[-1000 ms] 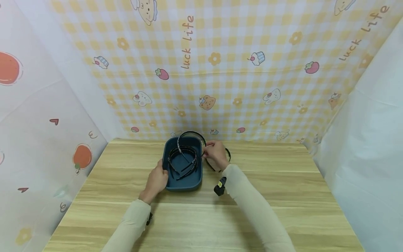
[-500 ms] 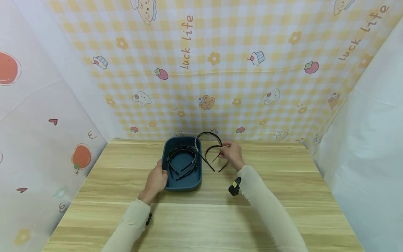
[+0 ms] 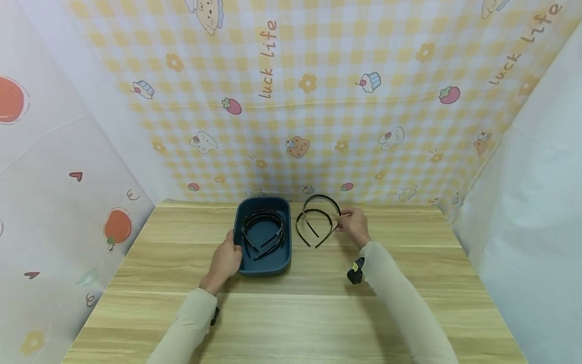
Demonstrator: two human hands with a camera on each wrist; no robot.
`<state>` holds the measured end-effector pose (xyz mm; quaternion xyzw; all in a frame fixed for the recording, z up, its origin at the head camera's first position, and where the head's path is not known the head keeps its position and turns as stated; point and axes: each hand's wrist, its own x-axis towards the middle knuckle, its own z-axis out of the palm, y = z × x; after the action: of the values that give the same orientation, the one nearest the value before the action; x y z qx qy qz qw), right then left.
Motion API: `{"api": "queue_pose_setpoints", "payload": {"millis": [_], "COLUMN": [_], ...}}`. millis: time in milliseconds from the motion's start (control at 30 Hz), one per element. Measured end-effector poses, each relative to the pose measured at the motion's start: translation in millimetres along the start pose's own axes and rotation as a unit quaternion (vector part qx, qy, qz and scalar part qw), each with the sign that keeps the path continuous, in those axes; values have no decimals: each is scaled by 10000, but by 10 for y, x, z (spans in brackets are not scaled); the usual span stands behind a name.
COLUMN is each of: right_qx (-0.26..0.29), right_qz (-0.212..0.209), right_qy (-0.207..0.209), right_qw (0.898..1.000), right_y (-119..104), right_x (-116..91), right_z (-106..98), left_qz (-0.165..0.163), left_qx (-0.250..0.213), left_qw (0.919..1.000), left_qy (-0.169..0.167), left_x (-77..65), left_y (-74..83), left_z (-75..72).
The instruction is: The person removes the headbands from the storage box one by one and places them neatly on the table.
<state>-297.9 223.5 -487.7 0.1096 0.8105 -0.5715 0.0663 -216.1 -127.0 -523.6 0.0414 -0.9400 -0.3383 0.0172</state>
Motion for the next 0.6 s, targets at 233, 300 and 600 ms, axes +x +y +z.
{"api": "queue_pose_setpoints", "payload": {"millis": [233, 300, 600], "right_qx": [-290, -330, -363], "right_qz": [-52, 60, 268], "right_qy": [150, 165, 203], "right_qw": [9995, 9993, 9988], "right_y": [144, 174, 300], "right_x": [13, 15, 53], "right_z": [-161, -200, -377], "left_qz": [43, 29, 22], "left_qx": [37, 36, 19], "left_qw": [10000, 10000, 10000], "left_qy": [0, -24, -59], "left_x": [-8, -12, -15], "left_y": [20, 20, 23], "left_z": [-29, -36, -27]}}
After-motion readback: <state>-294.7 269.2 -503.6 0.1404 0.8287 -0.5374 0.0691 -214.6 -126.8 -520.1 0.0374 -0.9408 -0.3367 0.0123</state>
